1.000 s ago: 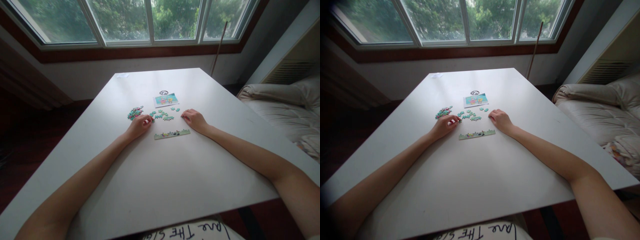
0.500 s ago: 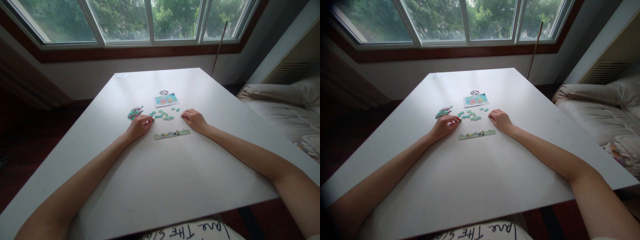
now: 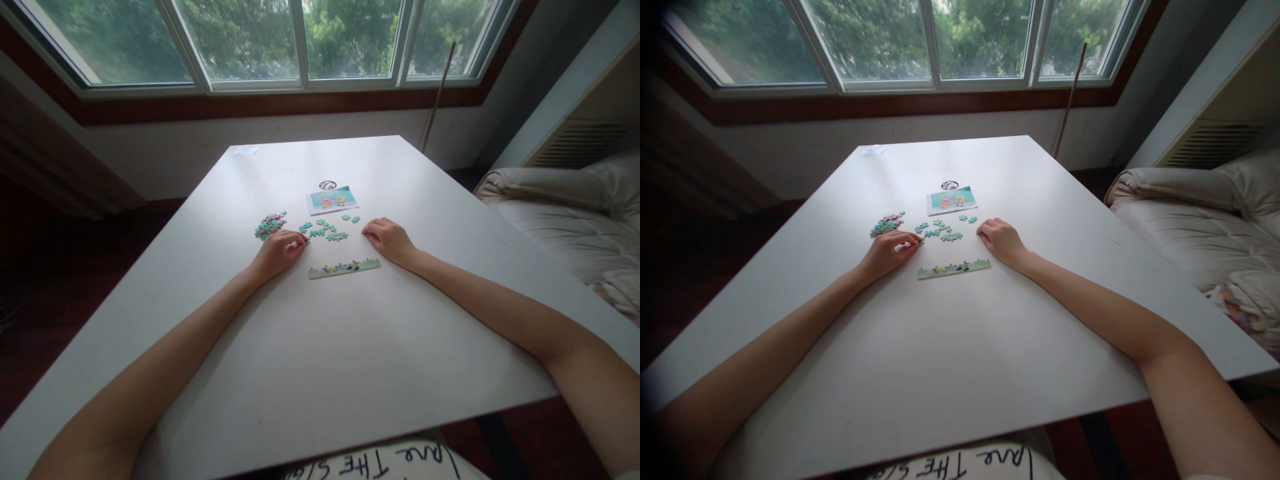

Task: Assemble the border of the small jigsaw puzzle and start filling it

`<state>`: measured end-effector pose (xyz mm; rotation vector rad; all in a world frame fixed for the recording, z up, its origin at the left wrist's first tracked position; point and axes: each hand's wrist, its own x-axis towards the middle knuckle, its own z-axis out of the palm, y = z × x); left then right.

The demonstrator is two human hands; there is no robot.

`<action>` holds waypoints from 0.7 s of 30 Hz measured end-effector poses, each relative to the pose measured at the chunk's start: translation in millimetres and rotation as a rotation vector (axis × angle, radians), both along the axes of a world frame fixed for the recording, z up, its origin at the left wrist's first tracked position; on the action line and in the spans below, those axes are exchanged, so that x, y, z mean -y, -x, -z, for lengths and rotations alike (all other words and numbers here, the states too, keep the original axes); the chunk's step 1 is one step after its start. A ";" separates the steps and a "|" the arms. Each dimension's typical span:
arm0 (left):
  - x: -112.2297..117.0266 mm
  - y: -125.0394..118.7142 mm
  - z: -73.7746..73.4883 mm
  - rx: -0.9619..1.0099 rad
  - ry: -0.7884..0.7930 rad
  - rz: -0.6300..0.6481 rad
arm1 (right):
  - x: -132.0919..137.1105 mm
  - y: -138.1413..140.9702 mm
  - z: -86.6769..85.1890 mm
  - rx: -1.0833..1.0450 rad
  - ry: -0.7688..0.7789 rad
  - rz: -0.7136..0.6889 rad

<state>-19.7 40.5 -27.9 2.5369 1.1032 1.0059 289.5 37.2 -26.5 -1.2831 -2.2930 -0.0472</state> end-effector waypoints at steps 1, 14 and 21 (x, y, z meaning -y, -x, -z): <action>-0.2 0.2 0.3 -0.005 -0.004 0.002 | -0.1 0.0 0.0 0.001 -0.001 0.000; 0.3 -0.2 0.6 -0.044 -0.035 -0.003 | -0.6 -0.4 0.4 0.007 -0.009 0.002; 1.2 -0.2 0.3 -0.058 -0.026 -0.010 | -0.6 0.0 0.1 0.009 -0.014 -0.003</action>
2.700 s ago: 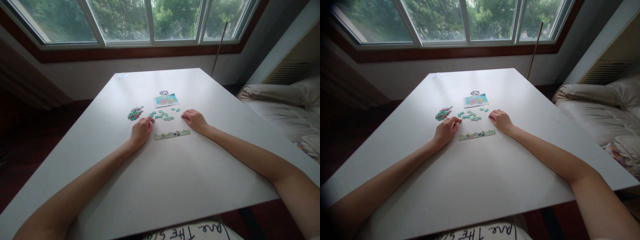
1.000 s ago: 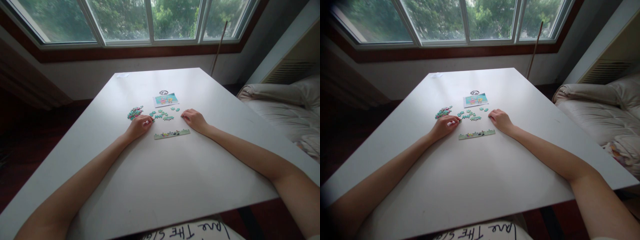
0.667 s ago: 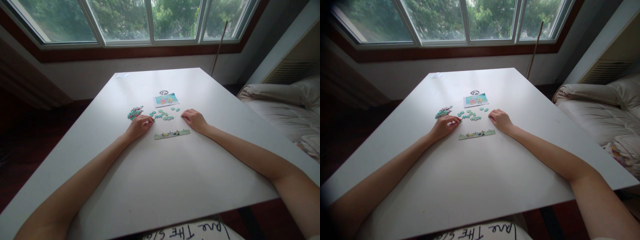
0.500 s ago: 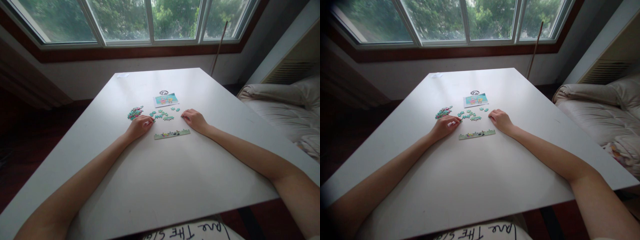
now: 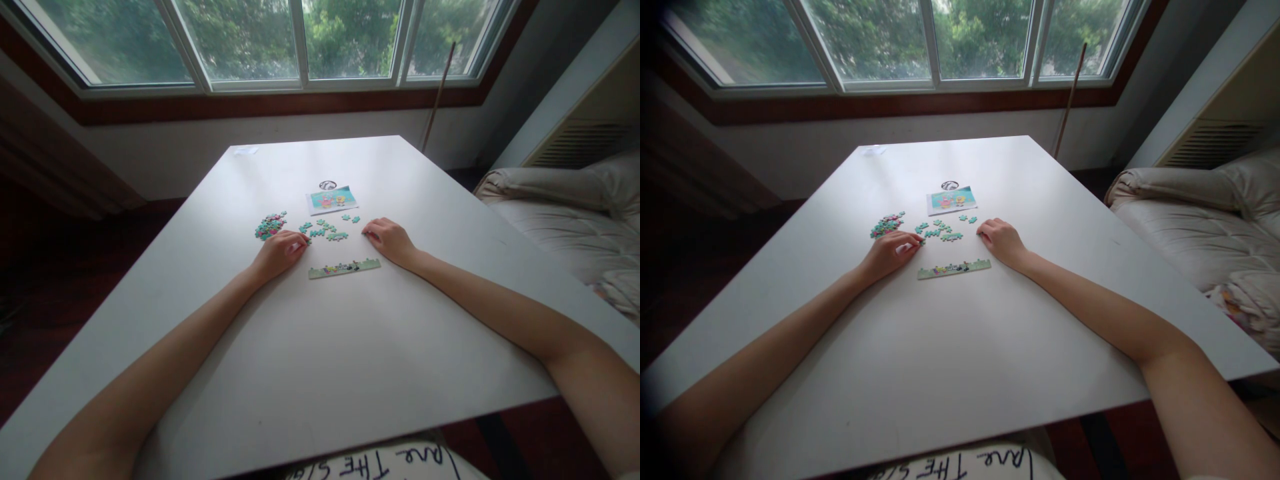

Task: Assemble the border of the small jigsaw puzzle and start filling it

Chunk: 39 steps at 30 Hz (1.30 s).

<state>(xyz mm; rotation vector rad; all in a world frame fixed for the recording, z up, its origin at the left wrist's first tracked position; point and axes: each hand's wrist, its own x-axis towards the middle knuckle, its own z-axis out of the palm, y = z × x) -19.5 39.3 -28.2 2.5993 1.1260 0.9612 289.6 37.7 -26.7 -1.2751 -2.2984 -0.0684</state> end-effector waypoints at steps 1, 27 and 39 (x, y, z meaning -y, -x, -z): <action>0.0 0.0 0.2 -0.003 0.000 -0.002 | 0.4 0.3 -0.6 0.001 0.001 0.001; 0.7 1.7 0.7 -0.029 -0.004 -0.009 | -2.1 -1.4 -4.1 -0.320 0.125 0.084; 1.7 3.7 3.1 -0.037 0.001 -0.003 | -26.7 -16.8 12.4 -0.993 0.319 0.312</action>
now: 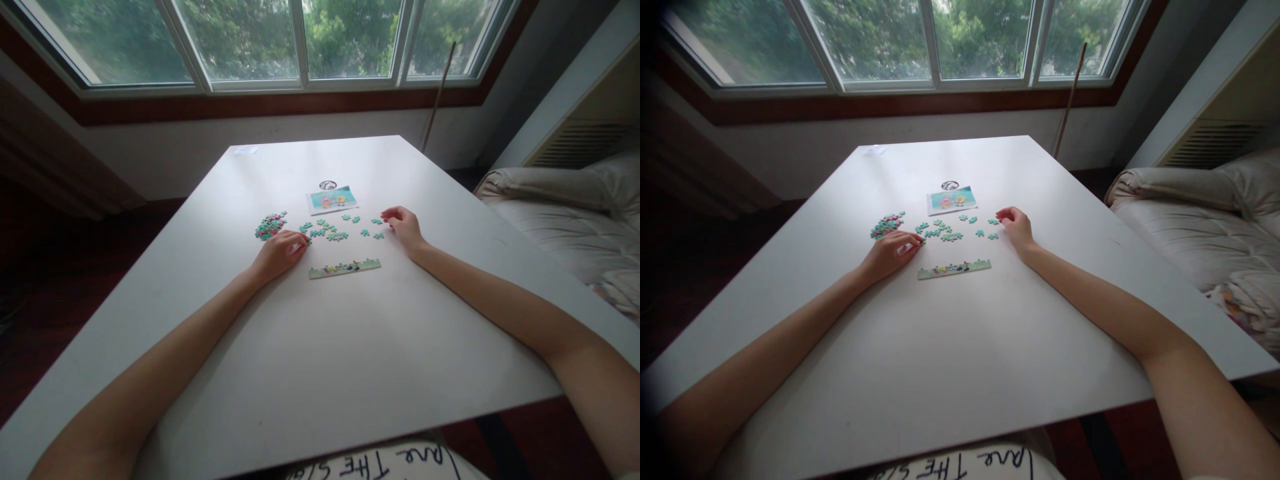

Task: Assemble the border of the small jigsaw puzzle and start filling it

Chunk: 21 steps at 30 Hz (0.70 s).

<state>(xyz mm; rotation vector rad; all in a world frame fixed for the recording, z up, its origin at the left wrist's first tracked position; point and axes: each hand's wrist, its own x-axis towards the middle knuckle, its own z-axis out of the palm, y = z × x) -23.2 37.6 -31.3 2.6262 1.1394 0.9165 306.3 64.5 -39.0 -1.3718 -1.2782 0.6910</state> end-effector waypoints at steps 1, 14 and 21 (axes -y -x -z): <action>-0.1 0.0 -0.2 -0.005 0.001 0.001 | -0.1 0.1 0.2 0.005 0.000 -0.003; 1.4 -0.4 -3.3 -0.055 -0.008 0.007 | 7.1 3.2 -7.9 0.274 -0.007 -0.044; 3.0 -2.5 -5.2 -0.078 -0.025 -0.016 | 6.0 4.1 -7.4 0.380 0.048 -0.068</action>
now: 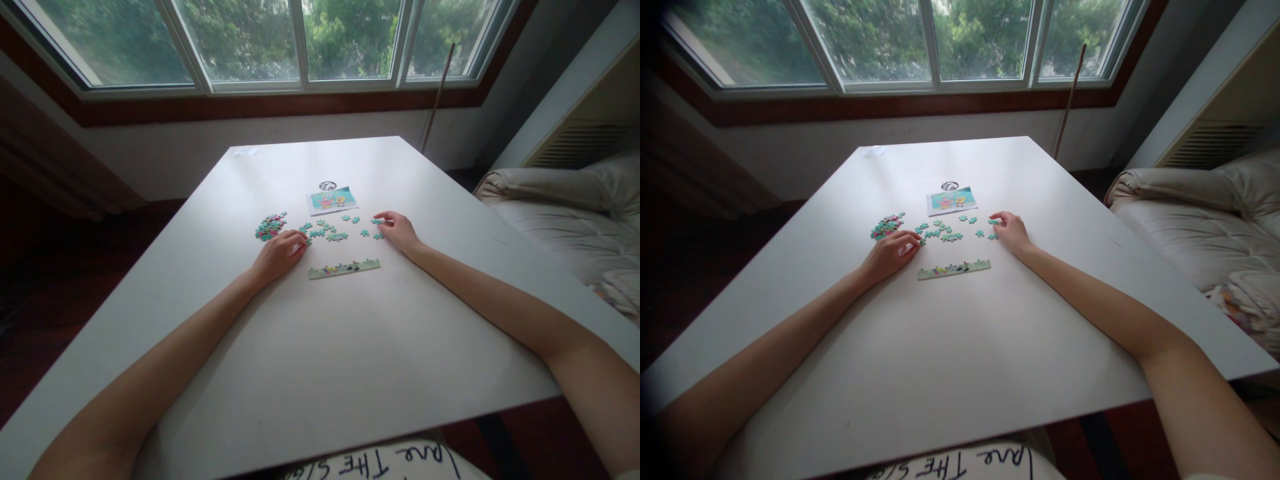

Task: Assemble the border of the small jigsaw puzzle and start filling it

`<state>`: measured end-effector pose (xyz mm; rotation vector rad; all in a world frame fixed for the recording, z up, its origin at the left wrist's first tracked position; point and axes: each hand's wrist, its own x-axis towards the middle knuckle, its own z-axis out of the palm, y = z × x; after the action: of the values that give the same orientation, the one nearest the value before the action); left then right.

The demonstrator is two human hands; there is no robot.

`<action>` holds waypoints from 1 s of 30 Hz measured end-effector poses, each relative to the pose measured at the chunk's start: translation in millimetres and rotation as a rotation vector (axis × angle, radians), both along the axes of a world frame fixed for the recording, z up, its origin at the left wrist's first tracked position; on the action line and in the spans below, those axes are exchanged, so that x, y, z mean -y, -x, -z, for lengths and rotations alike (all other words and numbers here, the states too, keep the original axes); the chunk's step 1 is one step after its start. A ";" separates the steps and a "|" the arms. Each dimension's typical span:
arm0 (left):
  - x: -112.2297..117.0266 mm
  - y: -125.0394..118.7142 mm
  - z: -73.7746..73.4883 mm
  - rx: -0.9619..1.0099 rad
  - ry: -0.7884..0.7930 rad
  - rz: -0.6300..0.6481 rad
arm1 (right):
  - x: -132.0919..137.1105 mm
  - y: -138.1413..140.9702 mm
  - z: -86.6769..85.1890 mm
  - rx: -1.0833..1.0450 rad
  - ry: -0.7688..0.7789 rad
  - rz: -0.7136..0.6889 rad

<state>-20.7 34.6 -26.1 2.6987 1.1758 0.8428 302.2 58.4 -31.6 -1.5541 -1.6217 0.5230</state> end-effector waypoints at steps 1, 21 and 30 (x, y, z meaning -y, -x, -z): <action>0.0 -0.2 0.3 -0.004 -0.005 -0.008 | -0.9 -0.4 0.9 0.036 0.000 -0.010; 1.0 -1.1 2.4 -0.057 -0.062 -0.110 | 1.4 0.3 -2.5 0.160 -0.014 -0.031; 2.0 -1.3 1.3 -0.077 -0.047 -0.123 | 0.9 0.4 -2.3 0.146 -0.030 -0.041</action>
<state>-19.4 32.6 -27.4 2.7426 1.3674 0.7982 301.9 57.5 -29.3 -1.5708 -1.7662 0.4126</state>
